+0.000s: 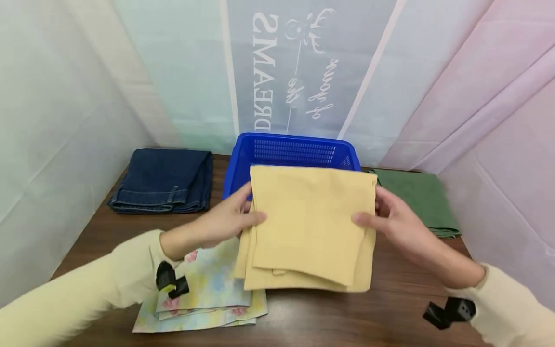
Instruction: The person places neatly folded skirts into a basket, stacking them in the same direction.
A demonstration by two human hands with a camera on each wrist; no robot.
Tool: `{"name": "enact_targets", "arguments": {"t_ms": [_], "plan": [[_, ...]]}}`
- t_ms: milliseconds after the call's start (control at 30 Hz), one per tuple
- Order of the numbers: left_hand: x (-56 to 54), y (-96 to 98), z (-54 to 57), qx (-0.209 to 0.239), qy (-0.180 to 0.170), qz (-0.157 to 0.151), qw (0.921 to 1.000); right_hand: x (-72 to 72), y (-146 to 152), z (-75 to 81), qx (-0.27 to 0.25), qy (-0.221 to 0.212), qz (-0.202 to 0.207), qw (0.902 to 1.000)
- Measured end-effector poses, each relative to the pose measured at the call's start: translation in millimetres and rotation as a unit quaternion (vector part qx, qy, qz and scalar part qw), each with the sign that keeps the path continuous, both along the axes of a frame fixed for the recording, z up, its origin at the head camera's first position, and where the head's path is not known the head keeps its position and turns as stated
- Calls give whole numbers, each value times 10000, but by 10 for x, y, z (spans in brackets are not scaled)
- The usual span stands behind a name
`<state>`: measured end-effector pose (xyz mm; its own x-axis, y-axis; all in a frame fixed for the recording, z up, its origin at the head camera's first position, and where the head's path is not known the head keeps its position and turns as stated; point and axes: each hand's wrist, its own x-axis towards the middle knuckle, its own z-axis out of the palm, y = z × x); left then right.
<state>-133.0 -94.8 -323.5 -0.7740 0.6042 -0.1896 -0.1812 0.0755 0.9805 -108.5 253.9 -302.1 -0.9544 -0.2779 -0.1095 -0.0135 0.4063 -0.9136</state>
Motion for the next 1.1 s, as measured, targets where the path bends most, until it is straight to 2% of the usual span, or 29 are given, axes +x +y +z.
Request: {"name": "enact_targets", "arguments": {"t_ms": [100, 233, 400, 533, 667, 833, 967, 1100], "plan": [[-234, 12, 184, -265, 111, 313, 9991, -242, -23, 192, 35, -107, 7, 9999], [-539, 25, 352, -748, 260, 696, 9944, -541, -68, 343, 87, -353, -44, 9993], [-845, 48, 454, -1021, 260, 900, 9904, -876, -169, 409, 207, -389, -204, 9988], [-1105, 68, 458, -1258, 297, 1013, 9864, -1146, -239, 424, 418, -396, -282, 9979], [-1362, 128, 389, -1593, 423, 1213, 9788, -1404, -286, 378, 781, -412, -432, 9952], [-1577, 195, 215, -1794, 415, 1318, 9740, -1661, -332, 160, 1030, -494, -576, 9918], [-1671, 250, 40, -1822, 145, 1260, 9750, -1784, -338, -52, 951, -799, -549, 9907], [-1693, 308, -71, -1949, -173, 1120, 9743, -1834, -351, -240, 948, -1117, -629, 9872]]}}
